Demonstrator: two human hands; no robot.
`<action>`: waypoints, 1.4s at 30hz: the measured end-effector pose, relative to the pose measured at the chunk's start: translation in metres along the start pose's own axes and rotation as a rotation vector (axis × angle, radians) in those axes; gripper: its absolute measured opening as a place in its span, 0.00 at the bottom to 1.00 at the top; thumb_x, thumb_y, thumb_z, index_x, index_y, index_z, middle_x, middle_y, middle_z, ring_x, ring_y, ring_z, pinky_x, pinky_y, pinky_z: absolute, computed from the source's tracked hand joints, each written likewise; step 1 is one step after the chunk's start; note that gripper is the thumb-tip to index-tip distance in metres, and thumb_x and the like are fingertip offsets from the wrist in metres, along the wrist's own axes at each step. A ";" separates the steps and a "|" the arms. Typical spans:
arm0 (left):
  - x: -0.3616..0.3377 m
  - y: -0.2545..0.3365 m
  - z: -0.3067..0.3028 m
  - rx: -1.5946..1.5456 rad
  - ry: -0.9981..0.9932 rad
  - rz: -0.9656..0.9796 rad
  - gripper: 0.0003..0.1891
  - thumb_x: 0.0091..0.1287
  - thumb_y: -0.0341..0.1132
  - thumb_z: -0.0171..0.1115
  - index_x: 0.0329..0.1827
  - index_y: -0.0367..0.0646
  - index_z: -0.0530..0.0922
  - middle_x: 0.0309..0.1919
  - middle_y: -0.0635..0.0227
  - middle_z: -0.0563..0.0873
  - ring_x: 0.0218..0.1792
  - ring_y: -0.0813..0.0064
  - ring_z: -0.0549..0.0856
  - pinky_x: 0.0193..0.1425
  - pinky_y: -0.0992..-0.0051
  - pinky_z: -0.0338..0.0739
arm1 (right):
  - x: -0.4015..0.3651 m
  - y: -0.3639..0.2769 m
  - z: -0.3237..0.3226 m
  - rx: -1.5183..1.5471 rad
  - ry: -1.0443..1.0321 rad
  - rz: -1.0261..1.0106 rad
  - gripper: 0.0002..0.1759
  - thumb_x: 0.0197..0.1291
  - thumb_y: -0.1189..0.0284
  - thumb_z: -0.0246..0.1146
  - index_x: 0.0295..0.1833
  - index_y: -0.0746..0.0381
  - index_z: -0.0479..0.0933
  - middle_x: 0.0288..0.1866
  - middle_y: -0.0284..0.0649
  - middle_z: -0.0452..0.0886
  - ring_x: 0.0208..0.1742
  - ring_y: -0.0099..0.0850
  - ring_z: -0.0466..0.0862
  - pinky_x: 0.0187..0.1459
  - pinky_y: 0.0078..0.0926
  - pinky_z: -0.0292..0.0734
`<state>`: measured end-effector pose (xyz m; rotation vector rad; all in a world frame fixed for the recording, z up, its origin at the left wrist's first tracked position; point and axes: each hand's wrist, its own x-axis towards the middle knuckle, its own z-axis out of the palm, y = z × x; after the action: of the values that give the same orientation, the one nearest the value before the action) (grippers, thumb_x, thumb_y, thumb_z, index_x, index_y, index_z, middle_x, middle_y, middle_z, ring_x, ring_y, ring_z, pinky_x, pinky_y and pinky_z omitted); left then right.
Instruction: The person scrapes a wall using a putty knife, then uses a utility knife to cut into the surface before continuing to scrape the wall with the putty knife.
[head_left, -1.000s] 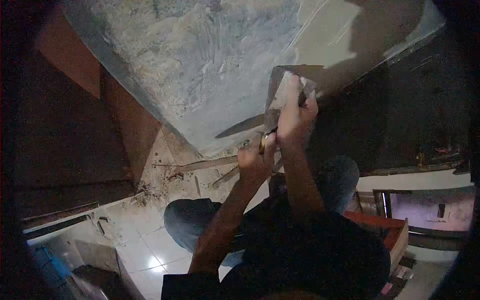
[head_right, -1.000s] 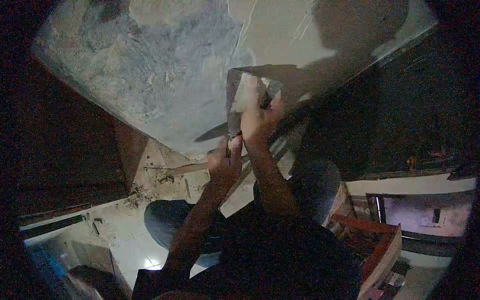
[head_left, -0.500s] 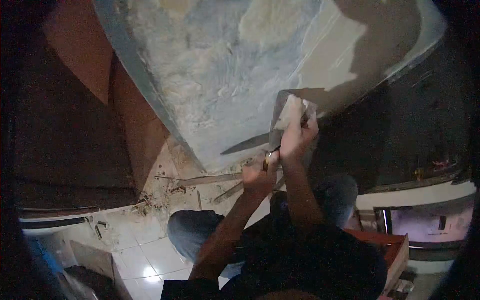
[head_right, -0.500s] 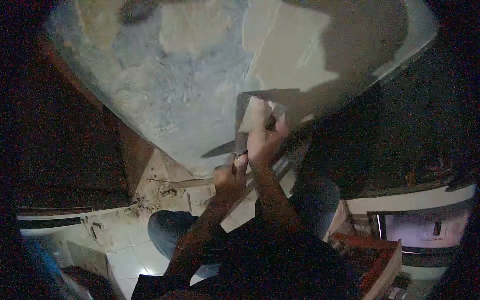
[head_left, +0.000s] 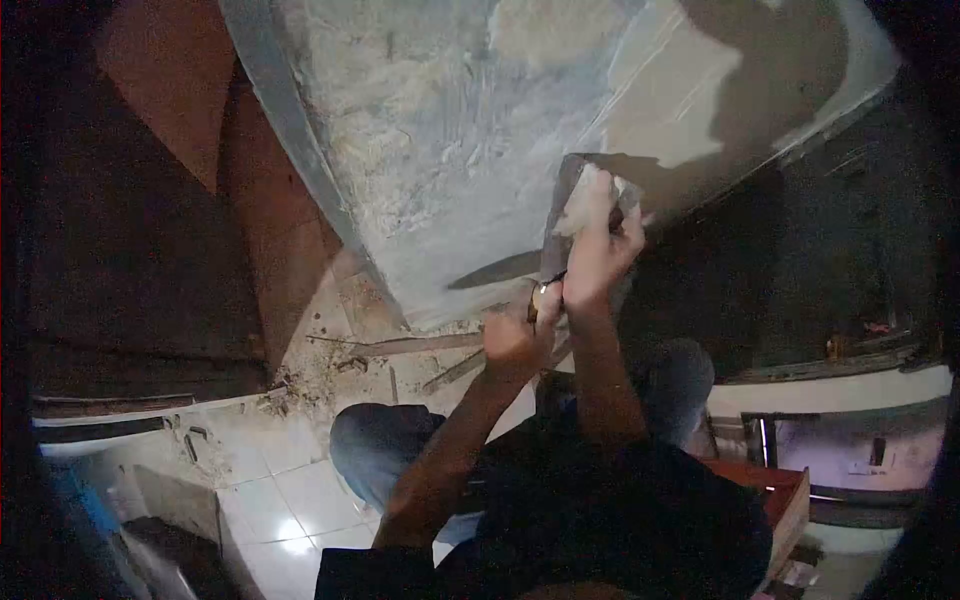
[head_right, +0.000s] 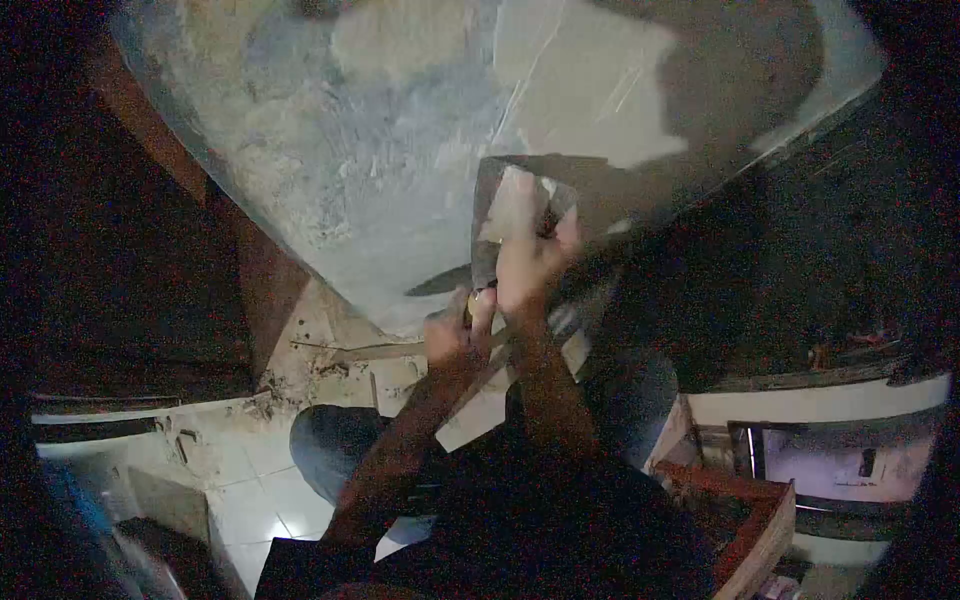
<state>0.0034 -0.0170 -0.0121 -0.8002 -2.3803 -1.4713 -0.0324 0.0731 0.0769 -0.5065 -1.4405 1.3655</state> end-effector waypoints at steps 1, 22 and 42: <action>-0.001 0.002 -0.002 0.003 -0.008 -0.004 0.19 0.65 0.48 0.56 0.41 0.39 0.78 0.16 0.52 0.79 0.21 0.52 0.81 0.24 0.61 0.73 | -0.001 -0.001 0.000 -0.003 0.004 0.008 0.14 0.62 0.64 0.59 0.42 0.66 0.75 0.40 0.34 0.78 0.39 0.22 0.74 0.44 0.23 0.69; 0.011 0.012 -0.011 -0.152 -0.106 -0.202 0.21 0.67 0.45 0.53 0.44 0.30 0.75 0.17 0.49 0.77 0.19 0.51 0.79 0.23 0.61 0.70 | 0.001 0.006 0.006 0.081 0.064 0.100 0.13 0.62 0.66 0.60 0.43 0.65 0.76 0.40 0.33 0.78 0.41 0.21 0.74 0.45 0.22 0.68; 0.013 0.013 -0.002 -0.171 0.017 -0.120 0.18 0.68 0.42 0.52 0.42 0.30 0.74 0.16 0.50 0.77 0.17 0.52 0.78 0.22 0.63 0.70 | 0.006 0.000 0.002 0.086 0.000 -0.037 0.11 0.63 0.68 0.59 0.41 0.67 0.75 0.38 0.30 0.76 0.38 0.18 0.71 0.41 0.19 0.68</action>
<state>0.0000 -0.0098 0.0044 -0.6880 -2.3507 -1.7403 -0.0366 0.0771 0.0800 -0.4220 -1.3784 1.3910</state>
